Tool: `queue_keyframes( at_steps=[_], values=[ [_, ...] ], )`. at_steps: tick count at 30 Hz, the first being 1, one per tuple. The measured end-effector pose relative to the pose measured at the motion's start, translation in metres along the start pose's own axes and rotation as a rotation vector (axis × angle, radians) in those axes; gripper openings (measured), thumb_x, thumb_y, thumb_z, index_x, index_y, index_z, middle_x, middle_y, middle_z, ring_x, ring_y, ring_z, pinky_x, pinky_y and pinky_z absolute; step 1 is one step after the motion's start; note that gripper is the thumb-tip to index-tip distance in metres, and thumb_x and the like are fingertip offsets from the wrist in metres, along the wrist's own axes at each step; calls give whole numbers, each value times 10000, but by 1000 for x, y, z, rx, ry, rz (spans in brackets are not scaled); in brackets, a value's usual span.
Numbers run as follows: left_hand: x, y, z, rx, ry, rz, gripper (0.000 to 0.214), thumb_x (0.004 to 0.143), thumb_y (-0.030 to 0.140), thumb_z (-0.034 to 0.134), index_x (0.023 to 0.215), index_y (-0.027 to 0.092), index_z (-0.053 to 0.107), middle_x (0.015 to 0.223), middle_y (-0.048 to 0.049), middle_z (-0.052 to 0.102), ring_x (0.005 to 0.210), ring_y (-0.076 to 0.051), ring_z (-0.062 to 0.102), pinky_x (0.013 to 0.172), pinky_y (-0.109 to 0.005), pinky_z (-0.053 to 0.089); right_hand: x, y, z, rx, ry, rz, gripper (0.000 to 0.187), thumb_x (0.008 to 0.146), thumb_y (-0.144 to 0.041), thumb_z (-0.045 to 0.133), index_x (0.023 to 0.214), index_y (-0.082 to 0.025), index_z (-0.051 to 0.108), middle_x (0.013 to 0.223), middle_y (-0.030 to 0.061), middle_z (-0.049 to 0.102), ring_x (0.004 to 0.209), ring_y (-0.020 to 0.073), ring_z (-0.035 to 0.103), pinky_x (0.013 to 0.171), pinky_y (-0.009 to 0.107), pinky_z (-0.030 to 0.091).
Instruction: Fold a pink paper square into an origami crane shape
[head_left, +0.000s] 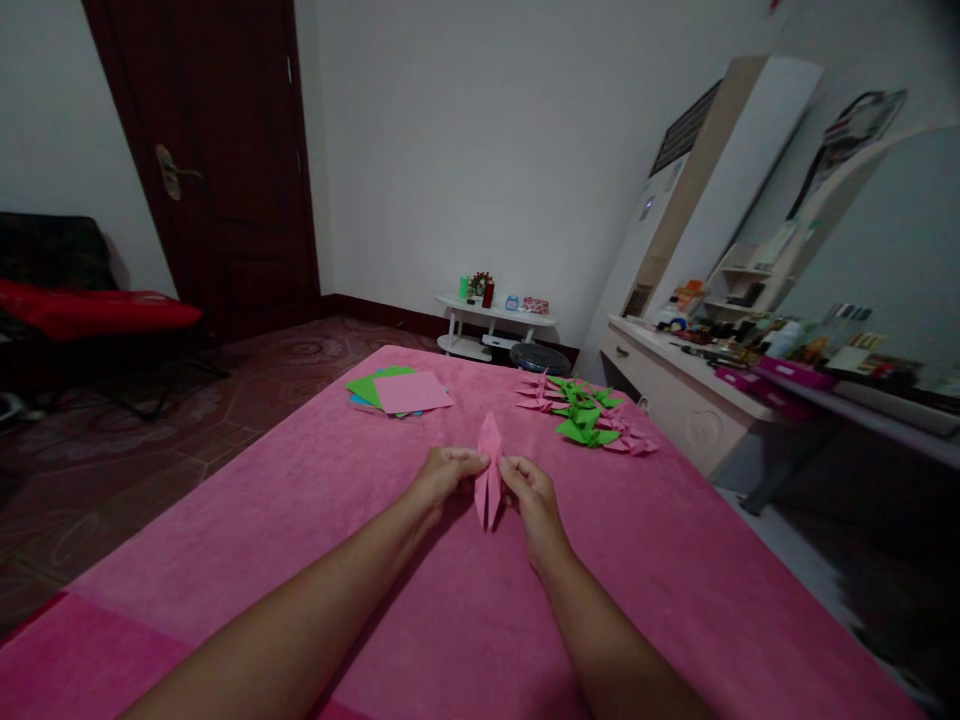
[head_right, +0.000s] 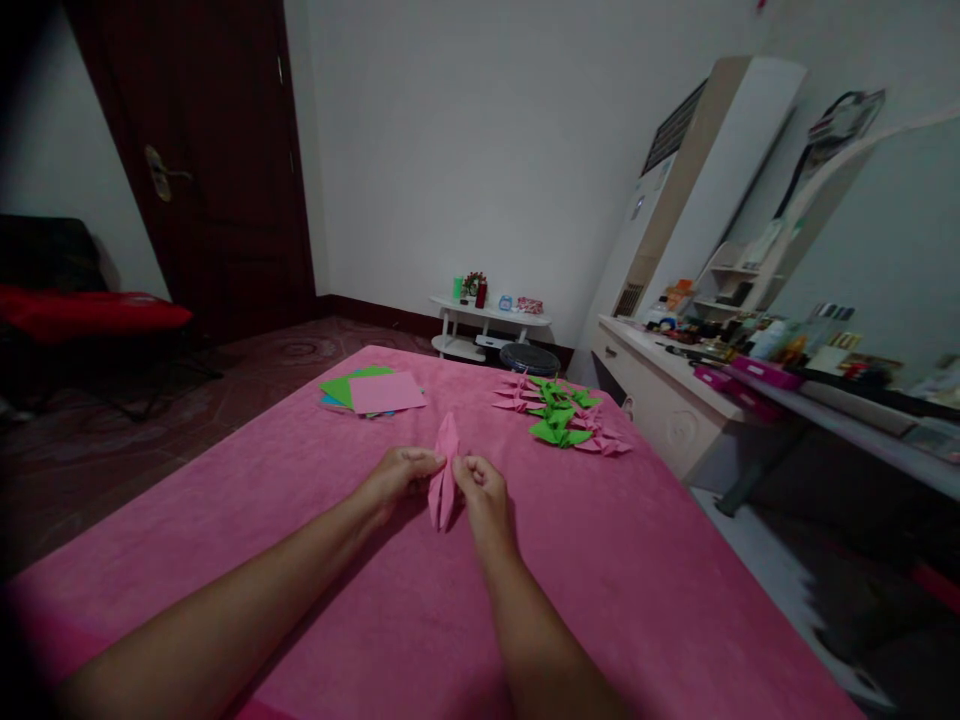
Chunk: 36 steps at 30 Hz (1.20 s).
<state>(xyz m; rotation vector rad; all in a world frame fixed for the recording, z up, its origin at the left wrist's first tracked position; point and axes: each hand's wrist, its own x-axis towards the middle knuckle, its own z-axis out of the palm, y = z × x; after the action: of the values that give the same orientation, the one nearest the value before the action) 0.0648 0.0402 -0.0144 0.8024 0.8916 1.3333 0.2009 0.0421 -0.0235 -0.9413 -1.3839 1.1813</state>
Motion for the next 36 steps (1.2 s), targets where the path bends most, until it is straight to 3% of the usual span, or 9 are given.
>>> queue_keyframes(
  at_steps=[7,14,21,31,36],
  values=[
    [-1,1,-4,74,-36,-12,350,493,349,826,504,110,571,448,14,494,405,-70,414,446,-214,288,4,3,-5,19,0,6,255,723,-395,651,694,-149,590,569,-28,504,508,102,460,509,222,403],
    [-4,0,-2,112,-44,8,324,500,323,834,531,98,602,459,12,508,398,-49,384,437,-203,244,4,3,-3,-95,123,-70,196,703,-325,657,643,-149,598,529,-43,476,495,93,416,456,197,318],
    [-5,2,-2,82,-60,1,295,472,258,837,646,89,670,569,-40,612,478,-92,504,522,-231,372,3,0,-2,-133,177,-90,189,697,-330,643,655,-148,609,516,-37,489,488,106,439,449,208,342],
    [-4,-5,2,85,-1,72,285,497,287,821,587,94,630,520,-19,582,451,-81,480,479,-207,330,2,1,0,-137,216,-120,251,686,-330,671,849,-175,558,587,-41,560,510,117,531,478,210,414],
    [-6,-6,5,87,27,127,343,499,273,821,714,100,617,550,0,589,471,-86,508,493,-200,350,1,-1,0,-135,208,-125,249,694,-339,669,853,-184,555,599,-46,559,511,117,537,466,207,415]
  ],
)
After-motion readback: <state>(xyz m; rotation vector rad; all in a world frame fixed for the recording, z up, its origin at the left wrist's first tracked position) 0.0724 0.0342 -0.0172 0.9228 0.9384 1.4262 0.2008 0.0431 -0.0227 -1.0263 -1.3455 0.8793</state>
